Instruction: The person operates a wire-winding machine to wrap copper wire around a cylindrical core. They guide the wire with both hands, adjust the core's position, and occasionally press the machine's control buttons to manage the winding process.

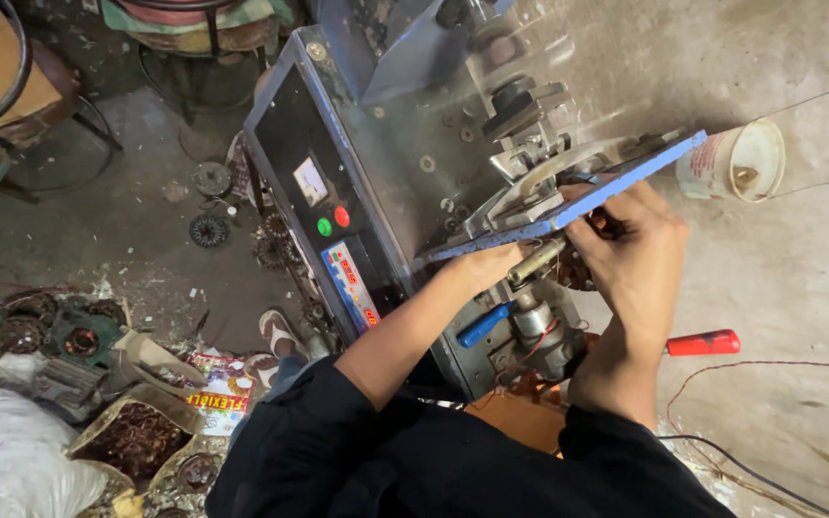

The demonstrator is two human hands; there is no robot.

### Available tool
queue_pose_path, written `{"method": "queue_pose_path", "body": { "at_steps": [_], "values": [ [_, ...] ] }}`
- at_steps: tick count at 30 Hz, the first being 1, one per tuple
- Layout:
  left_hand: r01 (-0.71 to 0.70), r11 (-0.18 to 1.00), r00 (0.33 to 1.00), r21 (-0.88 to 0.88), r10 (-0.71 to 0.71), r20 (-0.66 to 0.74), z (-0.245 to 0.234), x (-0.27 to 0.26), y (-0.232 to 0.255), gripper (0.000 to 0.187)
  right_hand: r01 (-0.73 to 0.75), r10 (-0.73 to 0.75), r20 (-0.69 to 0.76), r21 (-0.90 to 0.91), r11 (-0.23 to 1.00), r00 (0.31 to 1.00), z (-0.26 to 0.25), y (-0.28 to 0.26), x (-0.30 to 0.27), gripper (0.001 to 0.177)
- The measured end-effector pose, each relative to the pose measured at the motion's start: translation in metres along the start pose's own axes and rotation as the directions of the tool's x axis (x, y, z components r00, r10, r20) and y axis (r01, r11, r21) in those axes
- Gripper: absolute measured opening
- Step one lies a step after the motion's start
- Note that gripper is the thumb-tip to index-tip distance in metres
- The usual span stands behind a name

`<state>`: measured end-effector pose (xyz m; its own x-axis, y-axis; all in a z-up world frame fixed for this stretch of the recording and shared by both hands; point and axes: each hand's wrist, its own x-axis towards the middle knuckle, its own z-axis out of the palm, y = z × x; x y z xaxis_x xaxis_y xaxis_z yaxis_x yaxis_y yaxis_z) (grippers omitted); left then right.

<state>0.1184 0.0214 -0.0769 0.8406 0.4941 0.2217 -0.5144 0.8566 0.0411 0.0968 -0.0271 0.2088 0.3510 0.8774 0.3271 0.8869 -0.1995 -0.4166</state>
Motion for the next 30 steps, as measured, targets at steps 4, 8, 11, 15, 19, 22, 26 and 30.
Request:
{"method": "queue_pose_path", "body": {
  "at_steps": [4, 8, 11, 15, 19, 22, 26, 30],
  "values": [
    [-0.115, 0.993, 0.981, 0.023, 0.110, 0.162, -0.016, 0.003, -0.007, 0.076, 0.004, -0.005, -0.015, -0.034, 0.999, 1.000, 0.000, -0.001, 0.002, 0.029],
    [0.007, 1.000, 0.997, -0.005, -0.007, 0.075, -0.021, 0.007, -0.013, 0.082, -0.044, 0.043, -0.015, -0.025, 0.999, 0.999, 0.001, -0.003, 0.001, 0.028],
    [0.004, 0.999, 0.995, -0.040, 0.000, 0.101, -0.020, 0.013, -0.013, 0.086, 0.037, -0.037, -0.020, -0.039, 0.999, 0.999, 0.000, -0.004, 0.003, 0.027],
    [-0.068, 0.995, 0.988, -0.079, 0.078, 0.134, -0.013, 0.013, -0.013, 0.085, 0.034, -0.035, -0.021, -0.063, 0.997, 0.999, 0.000, -0.002, 0.003, 0.029],
    [-0.086, 0.993, 0.991, -0.086, 0.094, 0.098, -0.002, 0.016, -0.010, 0.076, 0.076, -0.077, -0.009, -0.081, 0.994, 0.997, -0.001, 0.001, 0.003, 0.031],
    [0.038, 0.997, 0.998, -0.069, -0.035, 0.043, 0.007, 0.018, -0.005, 0.065, 0.020, -0.020, -0.002, -0.012, 1.000, 1.000, 0.000, 0.003, 0.003, 0.031],
    [0.034, 0.991, 0.999, 0.128, -0.029, -0.044, 0.021, 0.020, 0.002, 0.060, 0.033, -0.033, -0.003, -0.061, 0.998, 0.999, 0.000, 0.006, 0.002, 0.033],
    [-0.030, 0.999, 1.000, 0.026, 0.029, 0.011, 0.021, 0.021, 0.001, 0.059, 0.042, -0.043, -0.015, -0.061, 0.997, 0.999, 0.001, 0.009, 0.002, 0.033]
  ]
}}
